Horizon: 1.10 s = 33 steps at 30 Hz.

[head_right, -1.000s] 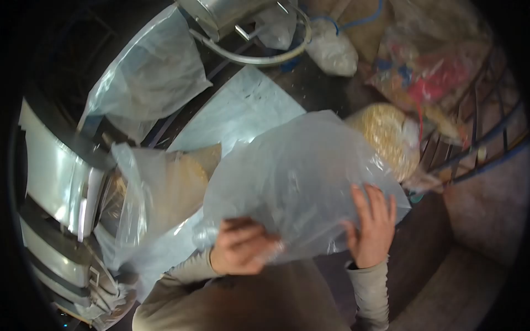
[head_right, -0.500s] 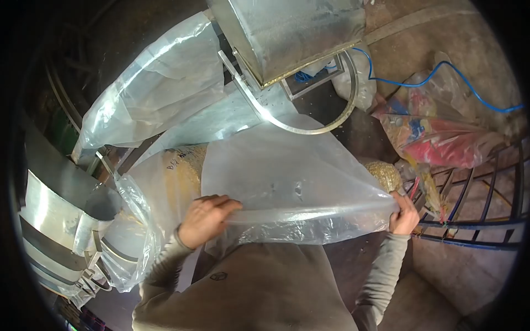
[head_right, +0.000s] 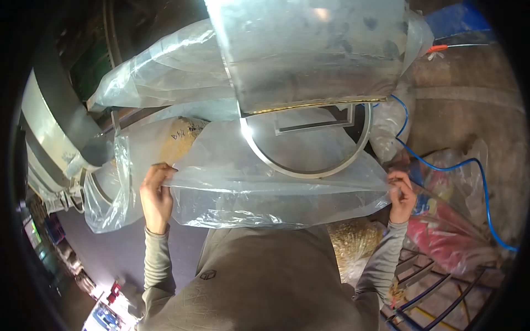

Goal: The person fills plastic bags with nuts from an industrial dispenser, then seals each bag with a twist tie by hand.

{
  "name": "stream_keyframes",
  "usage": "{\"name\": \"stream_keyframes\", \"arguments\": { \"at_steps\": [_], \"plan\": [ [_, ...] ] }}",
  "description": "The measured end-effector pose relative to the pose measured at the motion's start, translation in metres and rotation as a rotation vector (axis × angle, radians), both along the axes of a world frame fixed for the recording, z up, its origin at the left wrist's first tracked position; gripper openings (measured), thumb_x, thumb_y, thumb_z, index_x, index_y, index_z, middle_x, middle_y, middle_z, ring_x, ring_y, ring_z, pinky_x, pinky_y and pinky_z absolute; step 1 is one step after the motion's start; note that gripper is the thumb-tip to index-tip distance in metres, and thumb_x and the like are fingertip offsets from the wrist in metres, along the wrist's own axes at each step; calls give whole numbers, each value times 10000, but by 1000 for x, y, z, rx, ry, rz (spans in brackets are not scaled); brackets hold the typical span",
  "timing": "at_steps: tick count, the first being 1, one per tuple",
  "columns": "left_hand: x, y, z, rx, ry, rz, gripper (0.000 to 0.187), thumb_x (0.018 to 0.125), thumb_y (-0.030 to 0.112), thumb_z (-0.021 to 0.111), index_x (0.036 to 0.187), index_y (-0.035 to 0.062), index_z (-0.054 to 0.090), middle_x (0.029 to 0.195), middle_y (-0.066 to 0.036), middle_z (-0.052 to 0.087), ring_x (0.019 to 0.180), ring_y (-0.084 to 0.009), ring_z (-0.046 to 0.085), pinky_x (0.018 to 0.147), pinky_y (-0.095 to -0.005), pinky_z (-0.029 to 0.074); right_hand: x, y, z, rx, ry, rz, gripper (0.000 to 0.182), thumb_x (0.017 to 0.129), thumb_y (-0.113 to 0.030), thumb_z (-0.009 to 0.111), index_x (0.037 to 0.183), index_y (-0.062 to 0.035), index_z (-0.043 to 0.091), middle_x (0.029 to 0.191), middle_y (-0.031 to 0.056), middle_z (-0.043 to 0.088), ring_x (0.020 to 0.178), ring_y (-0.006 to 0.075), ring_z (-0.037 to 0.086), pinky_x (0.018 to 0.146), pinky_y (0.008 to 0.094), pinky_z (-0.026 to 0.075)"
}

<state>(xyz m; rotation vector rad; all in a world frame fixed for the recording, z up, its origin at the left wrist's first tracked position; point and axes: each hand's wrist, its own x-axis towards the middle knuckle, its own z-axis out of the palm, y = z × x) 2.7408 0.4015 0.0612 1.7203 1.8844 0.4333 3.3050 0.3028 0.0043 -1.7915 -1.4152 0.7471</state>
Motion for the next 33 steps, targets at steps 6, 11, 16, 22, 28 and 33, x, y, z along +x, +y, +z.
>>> {"name": "stream_keyframes", "arguments": {
  "at_steps": [6, 11, 16, 22, 28, 33],
  "plan": [
    [47, -34, -12, -39, -675, 429, 135, 1041, 139, 612, 1000, 14, 644, 950, -12, 673, 845, -97, 569, 784, -258, 443, 74, 43, -48, 52, 294, -47, 292, 1109, -306, 500, 1059, -22, 543, 857, 36, 614, 726, 111, 577, 710, 271, 490],
    [50, -39, 3, -239, -703, 435, 138, 1038, 142, 618, 948, 38, 628, 770, 68, 547, 720, -36, 429, 679, -200, 348, 89, 81, 23, -69, 355, -73, 258, 1091, -303, 534, 1081, -49, 575, 780, 14, 587, 600, 77, 503, 483, 230, 386],
    [24, -36, 3, -379, -878, 421, 98, 1009, 109, 649, 965, 22, 641, 740, 44, 582, 588, -36, 480, 523, -207, 342, 55, 60, 54, -97, 186, -121, 109, 1042, -130, 588, 1124, -62, 565, 879, -22, 528, 753, 57, 481, 678, 211, 415],
    [12, -64, -39, -632, -673, 245, 38, 994, 19, 629, 1031, 18, 624, 715, 7, 591, 594, -57, 509, 541, -235, 362, 59, 17, 21, -207, -218, 148, 245, 845, 134, 538, 998, -30, 638, 868, 37, 523, 795, 149, 534, 751, 250, 415],
    [2, -97, -107, -475, -528, -66, 314, 798, -209, 502, 958, 24, 638, 949, -59, 684, 757, -106, 580, 651, -251, 419, 18, -10, 22, -639, -487, 483, 271, 809, -101, 718, 1072, -48, 761, 1027, 181, 636, 984, 355, 672, 807, 384, 531],
    [0, -100, -84, -602, -325, -271, 250, 716, -86, 576, 858, 41, 738, 1202, -192, 707, 904, -317, 730, 736, -342, 531, -10, -7, 53, -912, -474, 729, 601, 773, -323, 843, 1243, 21, 695, 1269, 217, 535, 1170, 404, 582, 1019, 462, 467]
  ]
}}
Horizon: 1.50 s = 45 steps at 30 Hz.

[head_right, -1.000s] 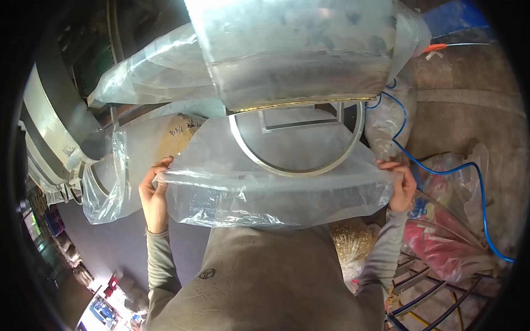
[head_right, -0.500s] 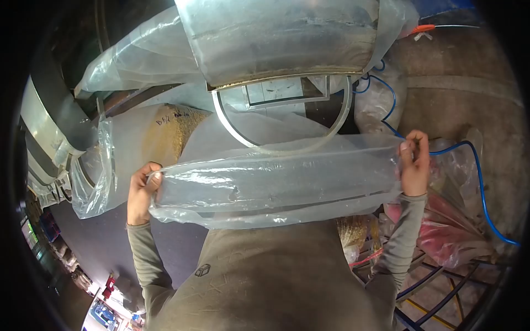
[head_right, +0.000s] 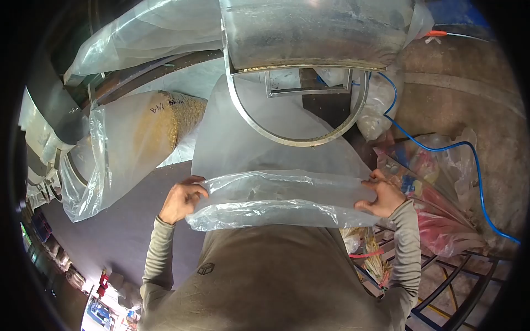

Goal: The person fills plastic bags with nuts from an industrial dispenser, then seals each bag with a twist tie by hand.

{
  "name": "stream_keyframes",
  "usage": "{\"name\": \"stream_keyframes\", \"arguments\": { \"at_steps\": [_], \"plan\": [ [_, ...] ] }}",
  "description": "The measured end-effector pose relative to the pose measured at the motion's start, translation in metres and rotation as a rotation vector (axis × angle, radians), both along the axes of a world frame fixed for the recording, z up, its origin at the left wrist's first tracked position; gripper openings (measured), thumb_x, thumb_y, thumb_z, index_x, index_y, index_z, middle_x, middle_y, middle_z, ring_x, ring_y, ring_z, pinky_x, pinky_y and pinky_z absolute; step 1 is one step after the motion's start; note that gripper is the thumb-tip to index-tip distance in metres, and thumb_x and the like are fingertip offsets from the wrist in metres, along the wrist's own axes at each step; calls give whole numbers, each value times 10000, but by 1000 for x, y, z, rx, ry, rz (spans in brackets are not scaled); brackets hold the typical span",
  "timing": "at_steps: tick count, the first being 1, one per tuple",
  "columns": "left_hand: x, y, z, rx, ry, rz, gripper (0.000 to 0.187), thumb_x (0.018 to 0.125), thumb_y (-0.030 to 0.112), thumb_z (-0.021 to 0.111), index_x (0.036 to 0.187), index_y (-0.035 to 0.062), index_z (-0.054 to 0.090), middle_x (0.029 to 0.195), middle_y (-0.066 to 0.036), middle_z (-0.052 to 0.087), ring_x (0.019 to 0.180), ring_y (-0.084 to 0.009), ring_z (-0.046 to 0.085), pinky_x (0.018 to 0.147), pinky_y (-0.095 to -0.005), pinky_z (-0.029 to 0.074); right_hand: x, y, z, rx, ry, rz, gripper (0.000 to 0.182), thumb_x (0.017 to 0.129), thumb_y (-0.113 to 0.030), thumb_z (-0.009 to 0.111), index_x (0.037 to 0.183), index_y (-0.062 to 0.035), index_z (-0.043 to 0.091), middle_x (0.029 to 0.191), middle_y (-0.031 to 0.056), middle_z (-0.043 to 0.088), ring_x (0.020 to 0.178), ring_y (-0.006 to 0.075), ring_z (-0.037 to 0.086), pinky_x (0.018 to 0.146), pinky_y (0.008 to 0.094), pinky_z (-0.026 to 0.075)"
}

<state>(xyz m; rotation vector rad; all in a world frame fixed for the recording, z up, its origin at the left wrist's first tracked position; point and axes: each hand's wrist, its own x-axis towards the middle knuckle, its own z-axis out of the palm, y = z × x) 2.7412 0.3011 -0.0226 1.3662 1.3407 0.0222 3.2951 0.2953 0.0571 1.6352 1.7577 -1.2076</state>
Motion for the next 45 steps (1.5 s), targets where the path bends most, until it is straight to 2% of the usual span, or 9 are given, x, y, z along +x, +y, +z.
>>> {"name": "stream_keyframes", "arguments": {
  "at_steps": [4, 5, 8, 14, 28, 32, 36, 41, 45],
  "plan": [
    [-7, 0, 22, -41, -27, -192, 264, 833, 172, 761, 1056, 43, 703, 1187, -146, 704, 774, -313, 730, 766, -409, 574, -37, 14, 25, -49, -30, 175, 711, 703, -325, 874, 1300, -3, 663, 1328, 200, 511, 1193, 391, 588, 1021, 457, 478],
    [-12, -1, 24, -72, 1, -304, 392, 802, 180, 784, 1145, 36, 660, 1249, -139, 676, 1090, -351, 686, 916, -423, 560, -44, 15, 27, -50, -80, 250, 740, 680, -328, 885, 1311, -16, 658, 1352, 195, 499, 1201, 391, 590, 1020, 456, 484],
    [-23, 2, 39, -136, 1, -378, 407, 812, 238, 782, 1146, 39, 659, 1277, -140, 666, 1085, -341, 686, 909, -422, 557, -64, 23, 37, 21, -138, 286, 584, 692, -187, 805, 1242, -25, 689, 1308, 185, 547, 1150, 395, 629, 977, 457, 518],
    [-31, -5, 43, -227, -108, -471, 689, 813, 333, 798, 1354, 25, 501, 1347, -149, 595, 800, -294, 746, 784, -427, 583, -80, 78, 84, 564, -243, 137, 415, 686, -6, 608, 1079, -48, 735, 1179, 158, 614, 1007, 406, 671, 852, 488, 542],
    [-24, -33, 8, 689, 290, -467, 327, 756, 121, 711, 1042, -35, 735, 1299, -102, 617, 1086, -254, 608, 897, -367, 508, -69, 21, -21, 181, 269, 35, 574, 659, 34, 609, 1198, -102, 751, 1392, 133, 630, 1252, 336, 612, 1035, 427, 481],
    [-6, -13, 0, 503, 265, -403, 324, 740, 16, 649, 1045, 38, 757, 1117, -92, 723, 1027, -253, 674, 911, -358, 508, -16, 19, -80, 138, 364, -34, 538, 688, 49, 607, 1191, -88, 742, 1102, 181, 748, 1042, 409, 702, 870, 420, 563],
    [14, 4, -38, 372, 281, -235, 311, 741, 10, 623, 1012, 67, 764, 835, -167, 730, 802, -347, 713, 730, -416, 566, 42, 47, -145, -150, 395, -41, 279, 867, -51, 653, 1129, -12, 739, 929, 151, 763, 839, 176, 709, 767, 328, 538],
    [30, 61, -76, -137, 77, 133, 239, 930, 172, 690, 793, -23, 700, 587, -19, 498, 614, -97, 392, 554, -337, 381, 96, 122, -192, -266, 437, -54, 233, 986, -195, 657, 1004, 22, 741, 771, -3, 705, 728, 46, 561, 655, 306, 487],
    [57, 134, -66, -177, 13, 340, 243, 927, 161, 703, 779, -30, 728, 607, -1, 597, 621, -84, 514, 574, -303, 428, 118, 208, -207, -133, 631, -283, 232, 972, -201, 659, 940, 15, 735, 745, -35, 663, 720, 56, 569, 640, 286, 466]
  ]
}}
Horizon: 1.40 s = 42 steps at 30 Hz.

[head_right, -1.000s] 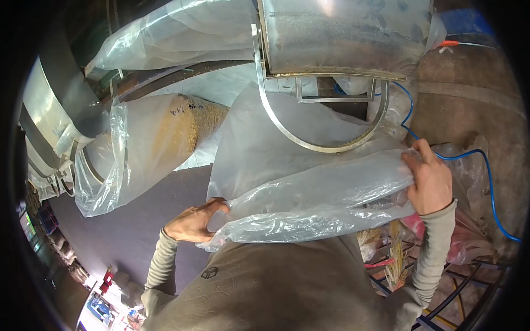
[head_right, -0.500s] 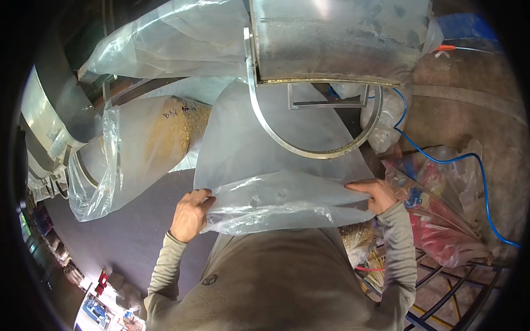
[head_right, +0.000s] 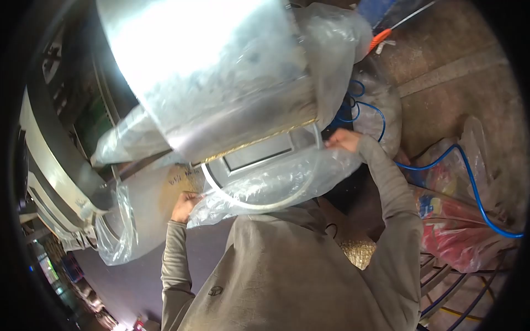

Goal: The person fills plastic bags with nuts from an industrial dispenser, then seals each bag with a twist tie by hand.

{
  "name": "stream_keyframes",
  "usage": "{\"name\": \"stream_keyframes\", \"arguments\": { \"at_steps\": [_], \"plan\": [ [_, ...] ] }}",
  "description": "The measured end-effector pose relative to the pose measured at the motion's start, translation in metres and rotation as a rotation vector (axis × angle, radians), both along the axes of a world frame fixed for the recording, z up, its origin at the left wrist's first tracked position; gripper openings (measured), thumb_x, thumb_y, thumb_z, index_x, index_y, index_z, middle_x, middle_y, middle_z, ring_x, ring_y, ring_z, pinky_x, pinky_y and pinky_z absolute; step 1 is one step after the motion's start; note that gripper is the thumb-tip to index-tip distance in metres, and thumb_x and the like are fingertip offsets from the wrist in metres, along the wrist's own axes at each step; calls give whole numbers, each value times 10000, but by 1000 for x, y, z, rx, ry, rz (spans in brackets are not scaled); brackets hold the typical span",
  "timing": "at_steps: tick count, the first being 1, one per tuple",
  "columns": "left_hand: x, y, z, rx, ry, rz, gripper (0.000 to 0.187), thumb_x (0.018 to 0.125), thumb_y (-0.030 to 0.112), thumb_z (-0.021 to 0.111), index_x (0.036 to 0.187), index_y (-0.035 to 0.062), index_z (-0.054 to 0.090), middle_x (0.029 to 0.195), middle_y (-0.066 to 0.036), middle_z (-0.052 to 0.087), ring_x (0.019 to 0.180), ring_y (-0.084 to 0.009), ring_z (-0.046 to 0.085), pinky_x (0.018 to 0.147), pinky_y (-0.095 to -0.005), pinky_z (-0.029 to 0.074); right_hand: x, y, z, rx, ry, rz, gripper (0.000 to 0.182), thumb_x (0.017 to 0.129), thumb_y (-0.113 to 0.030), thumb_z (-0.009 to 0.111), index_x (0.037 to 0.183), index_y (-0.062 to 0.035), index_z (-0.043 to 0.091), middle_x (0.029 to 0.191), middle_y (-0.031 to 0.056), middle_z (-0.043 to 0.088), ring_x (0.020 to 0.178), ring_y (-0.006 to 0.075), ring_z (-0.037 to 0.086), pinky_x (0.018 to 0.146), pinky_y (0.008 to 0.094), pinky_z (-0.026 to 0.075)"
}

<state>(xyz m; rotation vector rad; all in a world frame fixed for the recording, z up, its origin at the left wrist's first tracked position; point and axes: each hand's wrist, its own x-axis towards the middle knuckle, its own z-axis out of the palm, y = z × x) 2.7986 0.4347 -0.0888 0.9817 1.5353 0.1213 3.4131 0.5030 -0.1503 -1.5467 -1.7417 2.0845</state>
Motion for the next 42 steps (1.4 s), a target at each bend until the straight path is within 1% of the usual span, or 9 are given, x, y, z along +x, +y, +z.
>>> {"name": "stream_keyframes", "arguments": {
  "at_steps": [6, 12, 13, 17, 18, 20, 28, 30, 42],
  "plan": [
    [27, 101, -46, 432, -160, 82, 206, 877, 106, 670, 755, -55, 713, 638, -59, 635, 643, -133, 582, 586, -328, 460, -33, 105, 8, 422, -85, -479, 427, 931, -400, 654, 828, 6, 737, 742, 125, 710, 707, 232, 657, 705, 385, 484],
    [70, 137, -101, 698, -155, 53, 199, 852, 87, 648, 743, -72, 698, 650, -78, 642, 645, -160, 594, 592, -348, 468, -61, 119, 49, 689, -375, -447, 334, 896, -296, 621, 853, 16, 731, 825, 254, 704, 805, 409, 691, 770, 510, 498],
    [87, 147, -111, 760, -110, 110, 198, 848, 84, 645, 741, -75, 696, 652, -82, 644, 645, -164, 597, 593, -351, 469, -65, 105, 60, 746, -383, -488, 340, 919, -240, 586, 1089, 25, 714, 1077, 290, 702, 1031, 416, 679, 913, 478, 507],
    [61, 157, -127, 1046, 297, 513, 193, 831, 71, 630, 733, -86, 686, 660, -94, 648, 646, -182, 605, 596, -364, 474, -210, 173, 88, 884, -18, 36, 353, 912, -250, 603, 1110, 26, 703, 1103, 287, 690, 1052, 416, 667, 927, 477, 502],
    [95, 157, -64, 660, -212, 1152, 209, 789, 98, 618, 768, -97, 690, 670, -133, 655, 657, -222, 636, 609, -399, 486, -245, 177, 97, 903, 54, 163, 359, 910, -253, 608, 1117, 26, 699, 1112, 286, 687, 1059, 416, 663, 931, 477, 501],
    [97, 158, -50, 631, 163, 995, 247, 742, 151, 677, 778, -85, 741, 682, -174, 691, 688, -238, 673, 643, -400, 513, -289, 173, 110, 925, 145, 343, 371, 906, -259, 619, 1131, 27, 692, 1130, 284, 679, 1073, 415, 655, 940, 476, 498],
    [97, 141, -47, 722, -80, 1338, 251, 696, 134, 689, 791, -87, 758, 778, -242, 740, 750, -346, 717, 729, -437, 546, -323, 191, 144, 1001, 167, 598, 431, 889, -284, 662, 1186, 29, 663, 1199, 276, 648, 1129, 415, 623, 975, 473, 486],
    [108, 140, -17, 722, 403, 952, 287, 722, 187, 674, 844, -61, 749, 811, -290, 715, 792, -418, 723, 762, -471, 560, -330, 191, 146, 1005, 165, 625, 449, 885, -291, 673, 1200, 30, 656, 1216, 274, 641, 1143, 414, 616, 984, 472, 483],
    [85, 104, 48, 969, 605, -81, 208, 654, 148, 717, 779, -18, 700, 798, -242, 700, 822, -442, 699, 724, -519, 570, -446, 186, 155, 1016, 204, 881, 570, 860, -329, 738, 1283, 33, 612, 1320, 262, 595, 1228, 413, 568, 1037, 467, 465]
  ]
}}
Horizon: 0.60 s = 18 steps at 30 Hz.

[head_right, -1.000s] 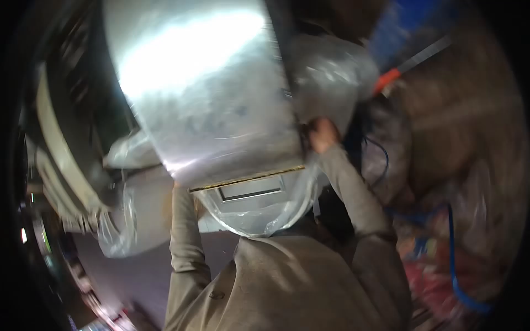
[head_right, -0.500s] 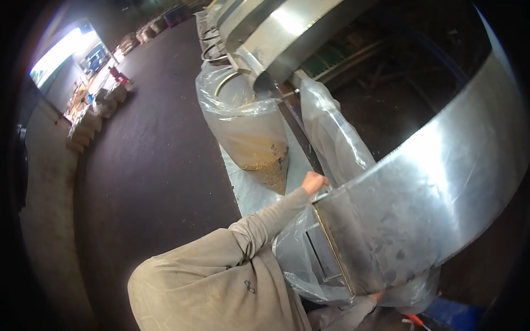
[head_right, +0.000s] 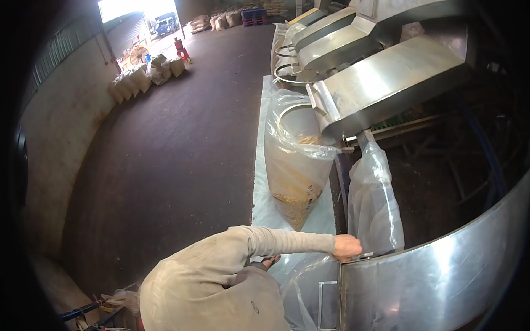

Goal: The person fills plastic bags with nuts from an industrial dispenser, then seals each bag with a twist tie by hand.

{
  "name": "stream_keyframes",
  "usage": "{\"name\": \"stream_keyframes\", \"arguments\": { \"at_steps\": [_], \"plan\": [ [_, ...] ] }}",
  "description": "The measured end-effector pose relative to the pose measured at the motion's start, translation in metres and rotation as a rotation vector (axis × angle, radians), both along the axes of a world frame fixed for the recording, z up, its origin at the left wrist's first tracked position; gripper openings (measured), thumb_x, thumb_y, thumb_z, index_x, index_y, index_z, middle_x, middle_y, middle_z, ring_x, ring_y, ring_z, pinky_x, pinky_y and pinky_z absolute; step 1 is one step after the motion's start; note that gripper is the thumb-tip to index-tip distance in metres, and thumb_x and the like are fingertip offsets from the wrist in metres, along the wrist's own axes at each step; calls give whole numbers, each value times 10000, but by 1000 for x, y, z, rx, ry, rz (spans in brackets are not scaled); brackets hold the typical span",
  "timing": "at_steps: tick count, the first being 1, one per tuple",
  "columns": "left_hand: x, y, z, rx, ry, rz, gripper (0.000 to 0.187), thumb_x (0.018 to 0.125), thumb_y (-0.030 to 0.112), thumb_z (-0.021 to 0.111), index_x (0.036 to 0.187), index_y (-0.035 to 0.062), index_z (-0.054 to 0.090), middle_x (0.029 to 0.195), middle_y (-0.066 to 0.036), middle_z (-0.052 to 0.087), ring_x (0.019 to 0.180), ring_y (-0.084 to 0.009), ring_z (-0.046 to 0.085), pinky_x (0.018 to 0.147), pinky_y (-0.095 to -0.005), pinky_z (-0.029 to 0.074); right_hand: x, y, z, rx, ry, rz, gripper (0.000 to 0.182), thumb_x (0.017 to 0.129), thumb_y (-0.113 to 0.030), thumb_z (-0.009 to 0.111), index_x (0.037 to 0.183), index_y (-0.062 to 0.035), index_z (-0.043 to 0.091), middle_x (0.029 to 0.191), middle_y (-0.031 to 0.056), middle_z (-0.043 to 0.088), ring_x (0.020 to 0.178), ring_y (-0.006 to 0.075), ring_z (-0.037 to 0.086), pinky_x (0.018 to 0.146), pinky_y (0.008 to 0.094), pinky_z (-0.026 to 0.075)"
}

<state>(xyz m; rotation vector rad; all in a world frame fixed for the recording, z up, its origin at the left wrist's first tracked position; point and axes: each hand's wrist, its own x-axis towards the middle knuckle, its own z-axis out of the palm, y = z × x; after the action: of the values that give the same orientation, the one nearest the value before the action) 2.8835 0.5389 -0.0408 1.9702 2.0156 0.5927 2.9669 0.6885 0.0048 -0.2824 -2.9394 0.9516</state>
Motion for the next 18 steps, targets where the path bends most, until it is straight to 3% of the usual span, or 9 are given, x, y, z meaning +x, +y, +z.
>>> {"name": "stream_keyframes", "arguments": {
  "at_steps": [2, 9, 12, 13, 14, 15, 16, 17, 18],
  "plan": [
    [-4, -4, -5, 64, 24, -155, 174, 659, 140, 752, 751, 0, 705, 790, -234, 702, 841, -441, 700, 750, -515, 570, -3, 8, -2, 7, -34, -13, 592, 856, -335, 749, 1297, 34, 604, 1338, 260, 587, 1242, 413, 560, 1046, 466, 462],
    [-3, -5, -39, 215, 133, -102, 187, 726, 140, 726, 862, 23, 674, 902, -169, 706, 894, -371, 712, 756, -491, 569, 5, 14, -8, 21, -169, -85, 671, 841, -357, 787, 1345, 36, 579, 1398, 253, 560, 1291, 413, 532, 1077, 463, 451],
    [8, -37, -43, 218, 216, -37, 156, 848, 195, 625, 949, 78, 602, 887, -112, 655, 853, -353, 689, 773, -469, 559, 98, 1, -27, -26, -333, -244, 706, 835, -366, 803, 1366, 36, 568, 1424, 250, 549, 1312, 412, 520, 1090, 462, 447],
    [10, -52, -55, 144, 156, -56, 346, 903, 170, 583, 1218, 26, 598, 1202, -177, 649, 1097, -335, 654, 909, -441, 552, 158, -8, -30, -51, -419, -348, 718, 833, -370, 808, 1373, 37, 564, 1433, 249, 545, 1319, 412, 516, 1095, 462, 445],
    [18, -73, -69, 431, 189, -8, 424, 932, 151, 560, 1346, 67, 587, 1341, -234, 603, 1195, -354, 617, 1007, -441, 514, 221, -26, -29, -82, -503, -469, 730, 831, -373, 814, 1380, 37, 560, 1442, 248, 541, 1326, 412, 512, 1099, 461, 444],
    [29, -96, -68, 276, 404, -9, 475, 941, 145, 565, 1415, 132, 582, 1462, -292, 506, 1301, -413, 548, 1078, -465, 465, 273, -45, -24, -112, -569, -592, 742, 829, -376, 819, 1386, 37, 557, 1450, 247, 537, 1333, 412, 508, 1104, 461, 442],
    [29, -123, -37, 106, 229, -174, 507, 946, 170, 578, 1452, 164, 573, 1564, -342, 360, 1420, -463, 421, 1112, -506, 425, 321, -65, -19, -141, -628, -705, 754, 827, -379, 825, 1393, 38, 553, 1459, 246, 534, 1341, 412, 504, 1108, 461, 441],
    [50, -140, -5, -129, 599, -265, 574, 909, 246, 651, 1471, 177, 559, 1585, -362, 292, 1475, -502, 316, 1128, -538, 395, 370, -103, -13, -185, -689, -813, 766, 825, -382, 830, 1400, 38, 550, 1468, 245, 530, 1348, 412, 500, 1113, 460, 439],
    [61, -147, 28, -214, 599, -299, 628, 876, 261, 692, 1481, 176, 547, 1594, -336, 307, 1479, -488, 319, 1128, -530, 395, 373, -118, -3, -47, -705, -818, 846, 650, -344, 943, 1314, 51, 598, 1444, 296, 515, 1336, 450, 487, 1113, 453, 436]
  ]
}}
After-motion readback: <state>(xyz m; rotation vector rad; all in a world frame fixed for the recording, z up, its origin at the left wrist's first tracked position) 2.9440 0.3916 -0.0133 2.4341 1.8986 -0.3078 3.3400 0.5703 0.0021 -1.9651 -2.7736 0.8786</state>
